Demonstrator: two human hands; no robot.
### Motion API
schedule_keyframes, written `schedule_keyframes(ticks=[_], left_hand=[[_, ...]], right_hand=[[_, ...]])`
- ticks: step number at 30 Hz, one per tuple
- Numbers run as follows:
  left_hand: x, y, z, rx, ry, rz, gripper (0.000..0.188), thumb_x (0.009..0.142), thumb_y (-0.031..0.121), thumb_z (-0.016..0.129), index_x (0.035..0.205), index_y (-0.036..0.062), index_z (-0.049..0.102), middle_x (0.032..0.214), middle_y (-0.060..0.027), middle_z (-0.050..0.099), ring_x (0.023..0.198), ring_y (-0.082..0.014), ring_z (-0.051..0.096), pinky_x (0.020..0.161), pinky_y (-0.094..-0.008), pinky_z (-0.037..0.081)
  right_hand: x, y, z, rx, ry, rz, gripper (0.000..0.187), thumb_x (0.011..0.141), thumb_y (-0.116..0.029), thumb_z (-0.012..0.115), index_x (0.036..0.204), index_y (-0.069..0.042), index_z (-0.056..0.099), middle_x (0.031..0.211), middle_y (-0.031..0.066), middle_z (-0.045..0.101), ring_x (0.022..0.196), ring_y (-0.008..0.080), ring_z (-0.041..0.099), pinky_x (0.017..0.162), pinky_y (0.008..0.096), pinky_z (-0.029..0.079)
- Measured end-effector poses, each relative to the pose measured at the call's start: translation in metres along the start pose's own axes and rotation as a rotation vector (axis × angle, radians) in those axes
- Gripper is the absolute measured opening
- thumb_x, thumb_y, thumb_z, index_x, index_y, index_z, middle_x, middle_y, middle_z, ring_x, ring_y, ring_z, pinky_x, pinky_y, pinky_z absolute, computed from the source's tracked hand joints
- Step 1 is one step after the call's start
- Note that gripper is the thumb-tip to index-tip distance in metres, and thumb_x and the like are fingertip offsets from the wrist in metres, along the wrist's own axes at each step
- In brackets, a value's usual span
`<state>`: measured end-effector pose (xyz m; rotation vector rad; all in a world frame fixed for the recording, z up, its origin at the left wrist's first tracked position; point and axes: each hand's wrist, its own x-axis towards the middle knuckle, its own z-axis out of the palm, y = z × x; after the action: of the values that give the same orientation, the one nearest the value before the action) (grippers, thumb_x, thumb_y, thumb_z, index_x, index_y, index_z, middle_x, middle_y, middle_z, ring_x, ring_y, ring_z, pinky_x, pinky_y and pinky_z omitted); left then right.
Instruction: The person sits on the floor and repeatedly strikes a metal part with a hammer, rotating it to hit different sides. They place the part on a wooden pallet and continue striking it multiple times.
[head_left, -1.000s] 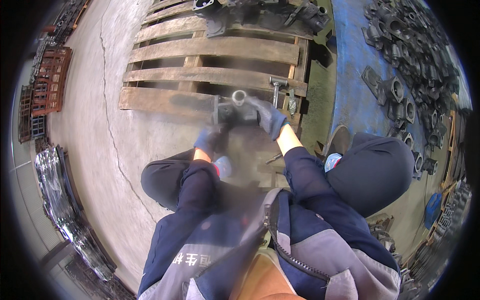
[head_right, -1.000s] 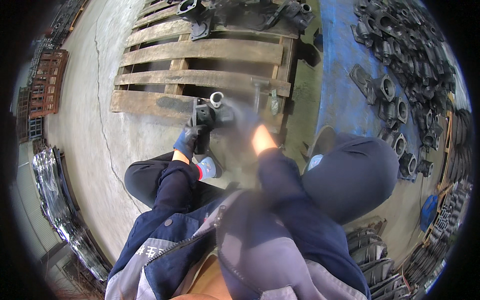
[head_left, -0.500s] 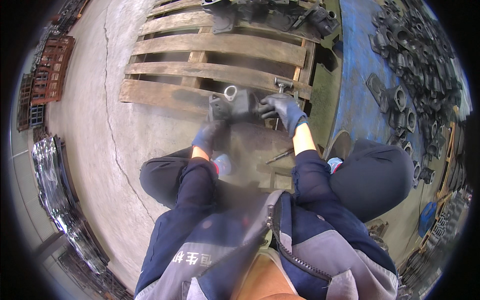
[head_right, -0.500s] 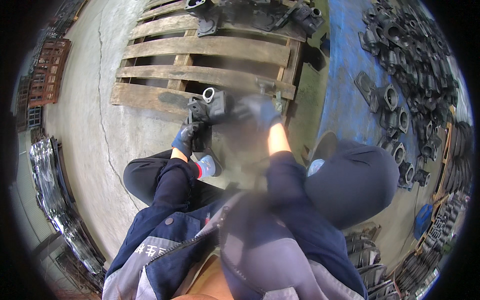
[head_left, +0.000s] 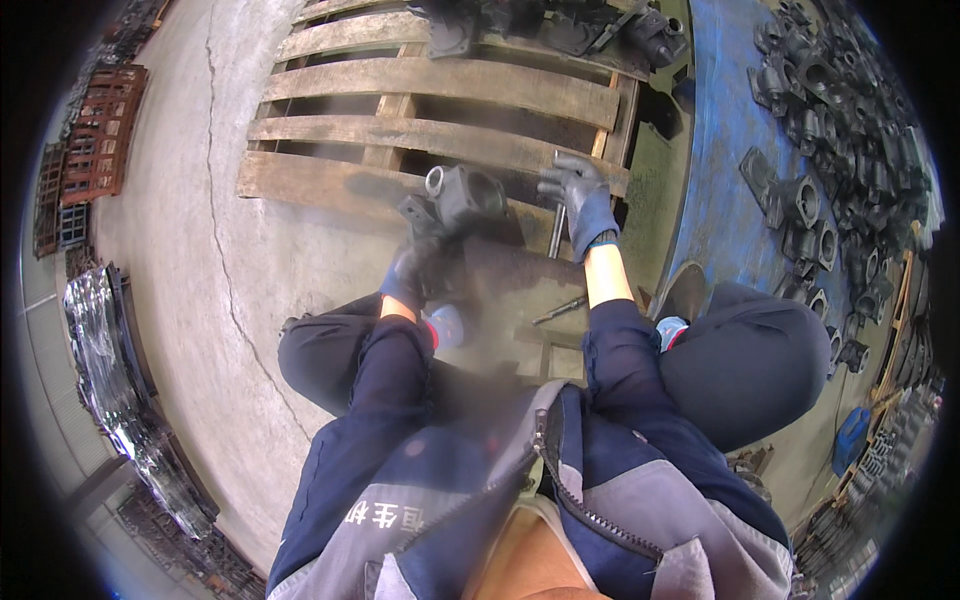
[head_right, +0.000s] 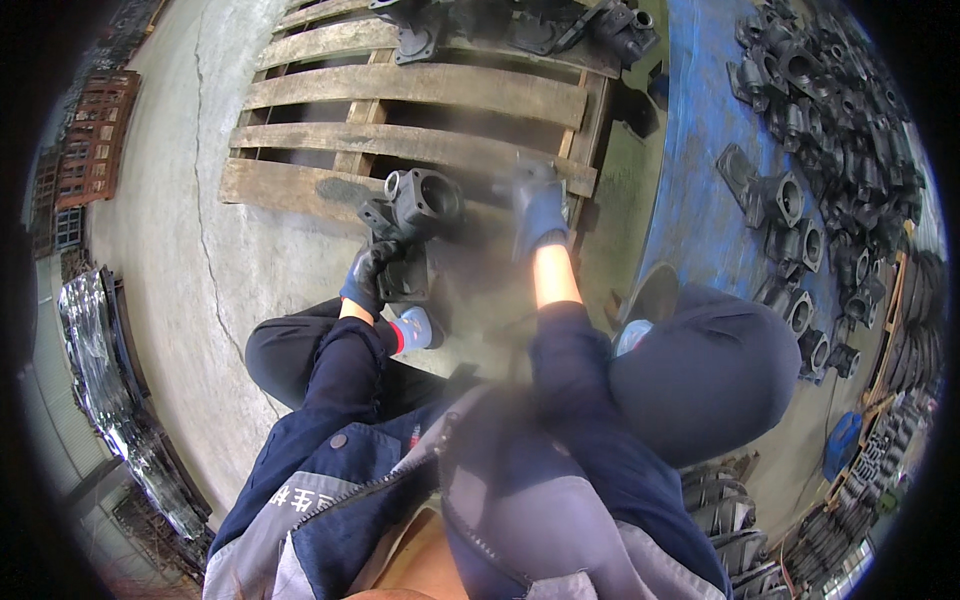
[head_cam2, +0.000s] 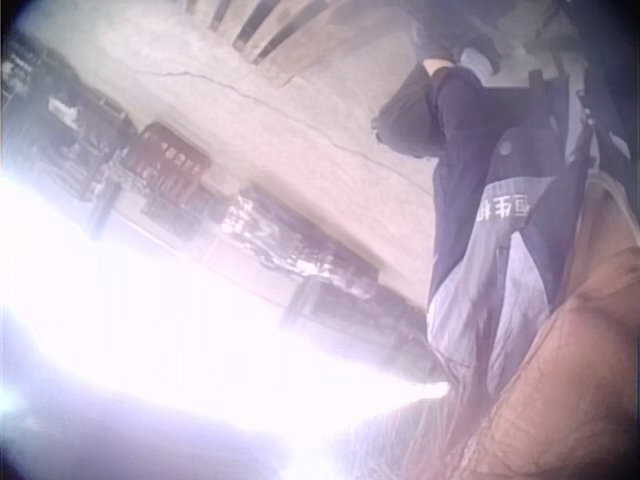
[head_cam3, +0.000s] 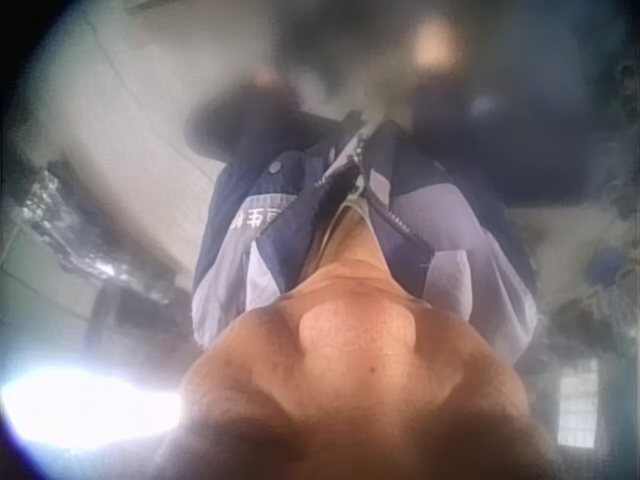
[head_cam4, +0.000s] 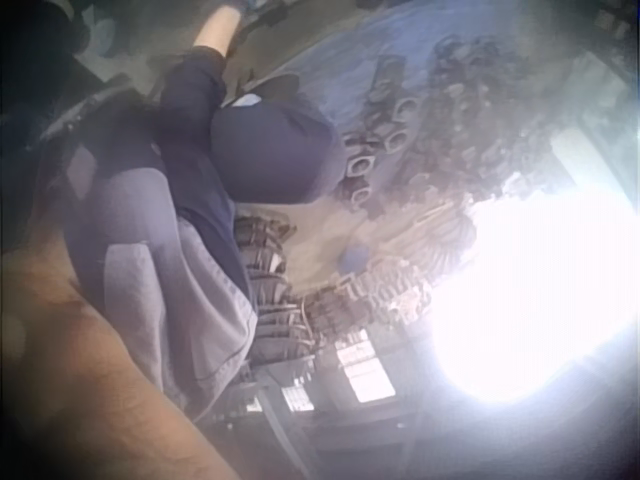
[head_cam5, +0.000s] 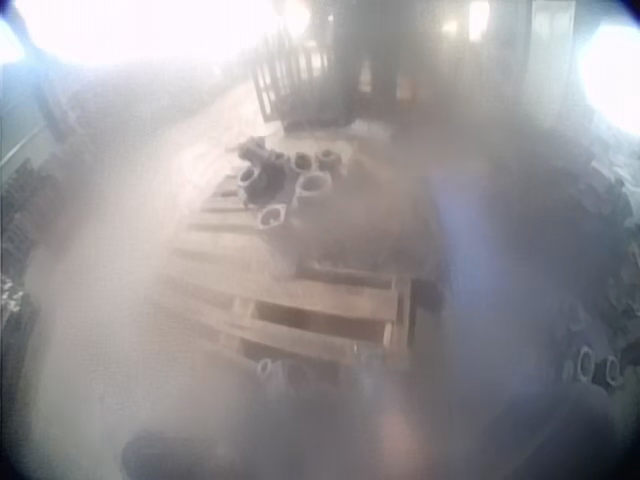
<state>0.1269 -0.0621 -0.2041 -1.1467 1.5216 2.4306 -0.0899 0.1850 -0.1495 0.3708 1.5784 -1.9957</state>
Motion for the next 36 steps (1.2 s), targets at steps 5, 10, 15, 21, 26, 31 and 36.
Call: schedule_keyframes(ticks=[5, 10, 15, 21, 26, 31, 36], left_hand=[[-0.004, 0.002, 0.002, 0.028, 0.003, -0.002, 0.027, 0.09, 0.016, 0.06, 0.113, 0.0039, 0.068, 0.1, -0.0063, 0.069, 0.093, -0.0184, 0.064, 0.083, -0.0314, 0.052], [-0.007, 0.003, 0.001, 0.041, 0.021, -0.019, 0.027, 0.093, 0.019, 0.058, 0.112, 0.0041, 0.069, 0.101, -0.0059, 0.069, 0.095, -0.0178, 0.064, 0.085, -0.0308, 0.051], [-0.004, -0.005, -0.012, 0.103, -0.06, 0.023, 0.034, 0.094, 0.029, 0.057, 0.113, 0.0029, 0.068, 0.106, -0.0081, 0.069, 0.107, -0.0196, 0.061, 0.093, -0.0311, 0.047], [0.012, -0.015, -0.01, 0.222, -0.027, 0.16, 0.036, 0.095, 0.028, 0.058, 0.118, 0.0018, 0.065, 0.111, -0.0092, 0.068, 0.108, -0.0206, 0.062, 0.094, -0.0323, 0.048], [0.014, -0.023, 0.012, 0.264, -0.084, 0.1, 0.036, 0.096, 0.027, 0.058, 0.121, 0.001, 0.063, 0.114, -0.0094, 0.067, 0.108, -0.021, 0.062, 0.094, -0.0327, 0.049], [0.007, -0.027, 0.072, 0.287, -0.142, 0.21, 0.037, 0.097, 0.026, 0.058, 0.124, 0.0001, 0.061, 0.116, -0.0096, 0.066, 0.108, -0.0213, 0.063, 0.094, -0.0332, 0.049], [-0.005, 0.031, 0.138, 0.485, -0.06, 0.767, 0.038, 0.099, 0.025, 0.058, 0.127, -0.0007, 0.059, 0.119, -0.0099, 0.066, 0.108, -0.0217, 0.063, 0.094, -0.0336, 0.05]], right_hand=[[0.0, 0.004, 0.033, -0.402, -0.113, -0.324, 0.03, 0.096, -0.016, 0.061, 0.119, 0.002, 0.059, 0.108, 0.0187, 0.07, 0.093, 0.024, 0.07, 0.081, 0.0333, 0.057], [-0.016, 0.021, 0.07, -1.046, -0.339, -0.385, 0.043, 0.089, -0.045, 0.067, 0.112, -0.007, 0.067, 0.11, 0.0201, 0.069, 0.1, 0.0348, 0.068, 0.087, 0.0422, 0.053], [-0.014, 0.039, 0.075, -1.049, -0.399, -0.399, 0.058, 0.082, -0.057, 0.065, 0.107, -0.005, 0.066, 0.107, 0.0247, 0.067, 0.1, 0.0436, 0.063, 0.088, 0.0482, 0.05], [-0.011, 0.036, 0.076, -1.014, -0.318, -0.441, 0.047, 0.082, -0.044, 0.068, 0.109, -0.005, 0.067, 0.103, 0.0237, 0.068, 0.096, 0.0432, 0.064, 0.084, 0.0469, 0.052], [-0.022, 0.017, 0.046, -0.675, -0.256, -0.125, 0.044, 0.087, -0.029, 0.072, 0.115, 0.004, 0.066, 0.105, 0.0174, 0.072, 0.093, 0.0238, 0.068, 0.084, 0.0327, 0.052], [-0.026, 0.003, 0.017, -0.728, -0.06, -0.278, 0.038, 0.087, -0.023, 0.07, 0.113, 0.004, 0.068, 0.098, 0.0078, 0.07, 0.087, 0.0138, 0.061, 0.078, 0.0296, 0.05], [-0.026, -0.06, 0.016, -0.574, 0.031, -0.173, 0.032, 0.086, -0.021, 0.066, 0.106, 0.004, 0.069, 0.091, 0.0049, 0.068, 0.081, 0.0128, 0.059, 0.074, 0.0292, 0.049]])
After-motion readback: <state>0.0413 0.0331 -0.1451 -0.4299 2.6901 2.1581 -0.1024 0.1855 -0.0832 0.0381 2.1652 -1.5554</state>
